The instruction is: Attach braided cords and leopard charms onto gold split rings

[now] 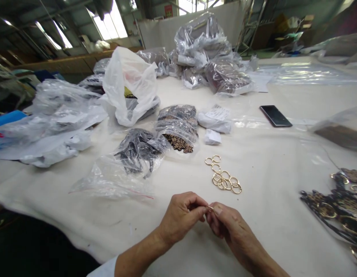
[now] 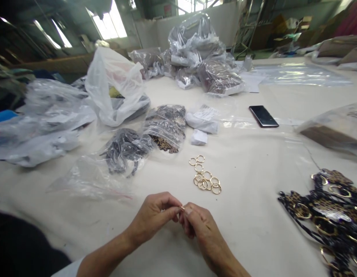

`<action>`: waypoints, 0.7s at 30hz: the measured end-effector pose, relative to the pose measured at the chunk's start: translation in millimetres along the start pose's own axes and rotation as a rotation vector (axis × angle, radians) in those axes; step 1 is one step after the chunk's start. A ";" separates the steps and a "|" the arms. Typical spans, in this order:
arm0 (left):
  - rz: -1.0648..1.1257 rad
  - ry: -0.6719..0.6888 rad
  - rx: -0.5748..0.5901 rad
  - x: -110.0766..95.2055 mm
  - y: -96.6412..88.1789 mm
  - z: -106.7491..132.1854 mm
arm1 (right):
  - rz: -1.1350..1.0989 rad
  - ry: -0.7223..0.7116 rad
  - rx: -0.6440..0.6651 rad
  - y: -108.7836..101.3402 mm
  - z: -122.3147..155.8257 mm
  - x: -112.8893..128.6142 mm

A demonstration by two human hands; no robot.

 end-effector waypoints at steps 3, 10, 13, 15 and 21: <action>0.049 -0.011 -0.003 5.2 -0.3 -1.0 | 0.008 0.005 -0.028 -0.1 -3.0 -2.0; 0.312 -0.119 0.037 22.3 6.7 -5.7 | -0.234 0.079 0.043 4.0 -10.5 -10.8; 0.377 -0.161 0.008 27.2 5.1 -10.9 | -0.156 0.106 0.114 4.6 -9.7 -10.2; 0.361 -0.184 0.017 28.9 6.6 -13.9 | -0.064 0.071 0.118 1.3 -9.1 -5.2; 0.088 -0.003 -0.015 8.5 4.4 -14.9 | -0.270 0.095 0.059 -3.4 -7.2 -2.3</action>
Point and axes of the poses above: each hand's wrist, its own z-axis away from the middle knuckle, its own y-axis out of the palm, x = y × z, the point moved 10 cm from there along -z, towards the middle knuckle, and after that the axes turned 3 degrees about z, right-handed, at the moved point
